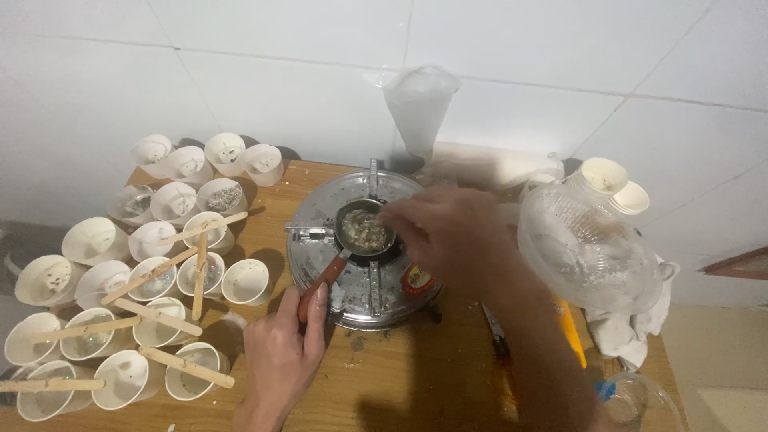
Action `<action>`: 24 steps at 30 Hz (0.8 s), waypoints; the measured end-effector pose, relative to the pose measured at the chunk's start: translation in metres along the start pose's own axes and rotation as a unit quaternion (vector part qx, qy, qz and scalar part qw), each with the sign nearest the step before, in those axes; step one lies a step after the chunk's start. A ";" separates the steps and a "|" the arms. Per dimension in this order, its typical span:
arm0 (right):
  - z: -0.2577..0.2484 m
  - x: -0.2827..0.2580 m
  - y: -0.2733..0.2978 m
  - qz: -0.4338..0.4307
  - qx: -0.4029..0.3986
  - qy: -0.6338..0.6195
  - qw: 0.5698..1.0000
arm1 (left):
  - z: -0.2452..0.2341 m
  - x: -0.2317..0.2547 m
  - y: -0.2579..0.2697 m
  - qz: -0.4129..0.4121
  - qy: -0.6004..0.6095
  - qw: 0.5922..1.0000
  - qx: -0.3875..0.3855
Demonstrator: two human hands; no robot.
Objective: A person pours wax flakes into a small pot on a portable stove and stirs them as they melt.
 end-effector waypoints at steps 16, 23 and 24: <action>-0.001 0.000 -0.001 0.031 0.010 0.003 0.999 | -0.001 0.002 0.000 0.002 0.002 1.000 0.003; -0.017 -0.004 -0.003 0.043 -0.043 -0.007 0.998 | 0.002 0.000 0.001 -0.006 -0.009 1.000 0.009; -0.018 -0.002 -0.003 0.026 -0.015 0.017 0.999 | 0.002 -0.001 0.001 -0.004 -0.008 1.000 0.010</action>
Point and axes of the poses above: each hand's wrist, its own y-axis away from the middle knuckle, its own z-axis out of the palm, x = y × z, the point moved 1 cm from there along -y, towards the middle knuckle, and after that the axes turned 14 degrees about x, right-handed, at the moved point
